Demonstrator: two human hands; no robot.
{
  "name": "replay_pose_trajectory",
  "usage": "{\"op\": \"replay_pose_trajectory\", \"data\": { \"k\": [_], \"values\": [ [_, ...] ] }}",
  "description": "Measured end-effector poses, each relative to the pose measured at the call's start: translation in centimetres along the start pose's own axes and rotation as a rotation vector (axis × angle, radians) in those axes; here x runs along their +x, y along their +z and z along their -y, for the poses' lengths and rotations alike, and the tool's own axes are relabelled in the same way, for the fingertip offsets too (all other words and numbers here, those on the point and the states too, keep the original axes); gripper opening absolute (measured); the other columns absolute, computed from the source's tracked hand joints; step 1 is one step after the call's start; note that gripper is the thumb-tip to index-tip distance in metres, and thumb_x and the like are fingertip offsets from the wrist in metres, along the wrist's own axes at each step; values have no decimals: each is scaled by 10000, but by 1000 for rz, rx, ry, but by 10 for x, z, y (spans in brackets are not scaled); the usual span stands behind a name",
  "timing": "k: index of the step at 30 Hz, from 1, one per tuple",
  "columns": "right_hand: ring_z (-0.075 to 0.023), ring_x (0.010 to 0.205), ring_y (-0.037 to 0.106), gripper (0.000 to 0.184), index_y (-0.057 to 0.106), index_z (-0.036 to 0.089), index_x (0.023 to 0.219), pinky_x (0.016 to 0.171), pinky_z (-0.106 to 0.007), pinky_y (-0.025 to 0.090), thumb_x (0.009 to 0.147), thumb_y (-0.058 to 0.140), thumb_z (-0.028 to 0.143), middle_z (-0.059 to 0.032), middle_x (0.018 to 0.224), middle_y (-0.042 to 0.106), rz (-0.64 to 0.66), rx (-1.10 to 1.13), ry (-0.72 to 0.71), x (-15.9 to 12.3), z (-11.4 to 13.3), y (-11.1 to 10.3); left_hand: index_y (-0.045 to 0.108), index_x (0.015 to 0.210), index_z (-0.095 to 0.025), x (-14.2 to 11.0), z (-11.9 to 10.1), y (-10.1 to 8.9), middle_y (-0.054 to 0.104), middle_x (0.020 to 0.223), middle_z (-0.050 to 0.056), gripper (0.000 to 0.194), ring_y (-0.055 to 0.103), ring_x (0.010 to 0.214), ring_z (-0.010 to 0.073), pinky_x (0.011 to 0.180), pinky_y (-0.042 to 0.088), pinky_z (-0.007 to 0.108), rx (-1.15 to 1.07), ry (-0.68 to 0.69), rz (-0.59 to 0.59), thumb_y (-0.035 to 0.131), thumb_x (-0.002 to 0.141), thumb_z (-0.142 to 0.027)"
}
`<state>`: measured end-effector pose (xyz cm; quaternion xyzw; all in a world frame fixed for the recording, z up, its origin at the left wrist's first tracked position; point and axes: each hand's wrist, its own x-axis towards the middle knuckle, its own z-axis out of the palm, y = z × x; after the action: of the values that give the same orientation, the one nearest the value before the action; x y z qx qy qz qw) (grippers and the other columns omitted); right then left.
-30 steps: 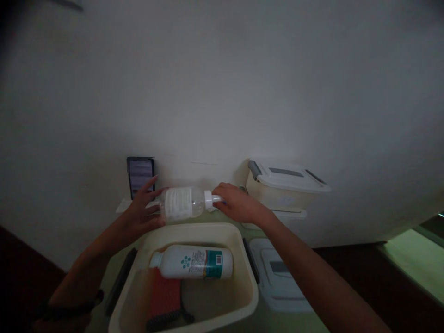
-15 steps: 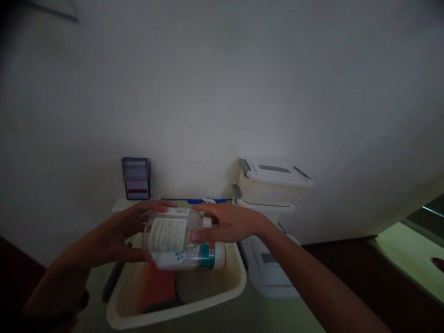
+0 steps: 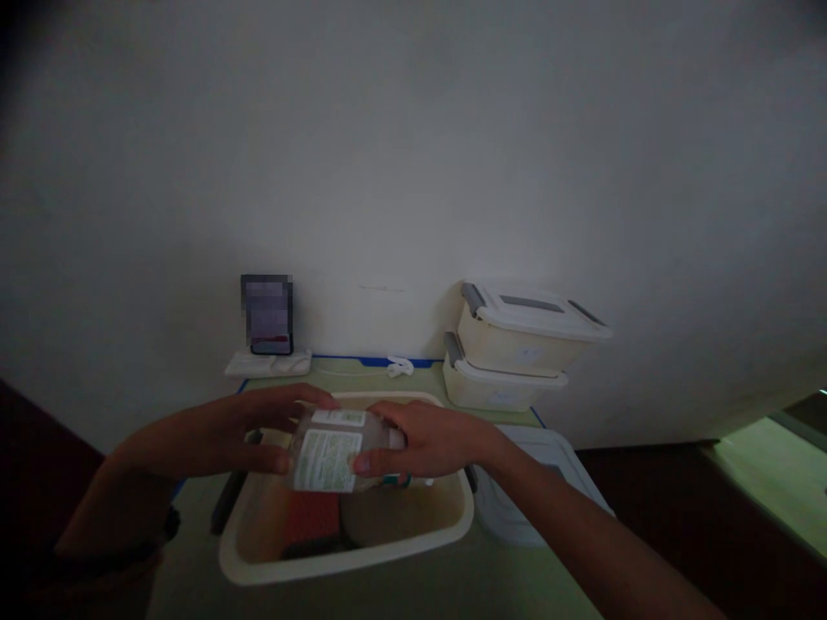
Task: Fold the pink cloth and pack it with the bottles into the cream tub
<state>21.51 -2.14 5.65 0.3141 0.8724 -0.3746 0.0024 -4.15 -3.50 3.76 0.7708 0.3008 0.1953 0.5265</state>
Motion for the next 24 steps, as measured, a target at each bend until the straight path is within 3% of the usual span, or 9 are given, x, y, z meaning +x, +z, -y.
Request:
{"op": "replay_pose_trajectory", "data": {
  "k": [10, 19, 24],
  "values": [
    [-177, 793, 570, 585, 519, 188, 1104, 659, -270, 417, 686, 595, 590, -58, 942, 620, -26, -138, 47, 5, 1, 7, 508, 1122, -261, 0, 5, 1, 602, 1116, 19, 541, 562, 1034, 204, 888, 436, 336, -8, -56, 24, 732, 632, -203],
    [-158, 725, 554, 640, 479, 173, 1146, 591, -253, 409, 697, 557, 622, -63, 914, 611, 36, -91, 86, 9, -3, 15, 514, 1132, -264, -4, 3, -1, 608, 1125, 21, 538, 555, 1044, 216, 893, 425, 332, 109, -115, 42, 731, 640, -280],
    [-174, 787, 551, 690, 442, 155, 1200, 657, -278, 438, 700, 561, 614, -84, 991, 592, 55, -10, 56, 12, -7, 29, 575, 1093, -240, -4, 1, -3, 632, 1097, 12, 485, 551, 1044, 202, 897, 410, 289, 180, -89, 50, 736, 639, -301]
  ]
}}
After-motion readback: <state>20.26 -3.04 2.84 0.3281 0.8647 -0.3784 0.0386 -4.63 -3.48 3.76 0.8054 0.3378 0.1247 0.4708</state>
